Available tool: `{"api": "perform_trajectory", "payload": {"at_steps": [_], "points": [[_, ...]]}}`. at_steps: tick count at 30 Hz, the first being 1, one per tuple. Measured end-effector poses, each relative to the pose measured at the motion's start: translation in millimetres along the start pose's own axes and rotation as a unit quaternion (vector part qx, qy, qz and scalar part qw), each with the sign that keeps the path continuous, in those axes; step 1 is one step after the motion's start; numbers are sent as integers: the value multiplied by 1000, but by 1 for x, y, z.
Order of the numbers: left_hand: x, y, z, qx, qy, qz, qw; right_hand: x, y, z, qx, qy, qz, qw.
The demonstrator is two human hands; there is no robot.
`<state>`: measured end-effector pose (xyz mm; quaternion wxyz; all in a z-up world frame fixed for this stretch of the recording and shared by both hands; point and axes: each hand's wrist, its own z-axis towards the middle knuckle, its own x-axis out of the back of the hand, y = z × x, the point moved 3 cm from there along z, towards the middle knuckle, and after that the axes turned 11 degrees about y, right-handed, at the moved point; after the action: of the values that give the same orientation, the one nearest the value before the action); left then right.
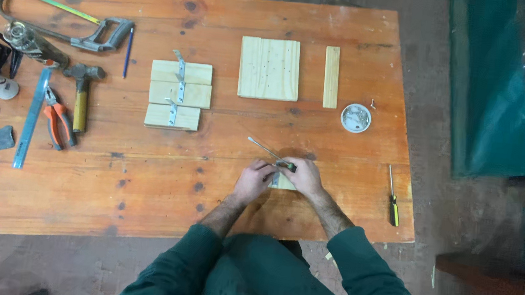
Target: The person assembles small wooden pieces by attaching metal brackets using screws. They position the brackets, insert screws, and tighten them with a screwdriver on a workbench.
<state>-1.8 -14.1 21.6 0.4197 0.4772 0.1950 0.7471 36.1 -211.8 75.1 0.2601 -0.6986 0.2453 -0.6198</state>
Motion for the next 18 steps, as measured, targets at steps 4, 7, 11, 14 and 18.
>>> {"api": "perform_trajectory", "payload": {"at_steps": [4,7,11,14,18], "points": [[1,1,-1,-8,21,-30,999,5,-7,-2,-9,-9,-12,1000],[0,-2,-4,-17,45,-53,997,0,1,0,-8,-18,-20,1000],[4,5,-4,-21,57,-59,996,-5,8,1,-18,-26,-32,999],[6,14,-2,-31,64,-66,995,-8,13,-2,-16,-25,-33,999],[0,8,-2,-47,76,-52,995,-11,17,2,-16,-14,-26,999]]}}
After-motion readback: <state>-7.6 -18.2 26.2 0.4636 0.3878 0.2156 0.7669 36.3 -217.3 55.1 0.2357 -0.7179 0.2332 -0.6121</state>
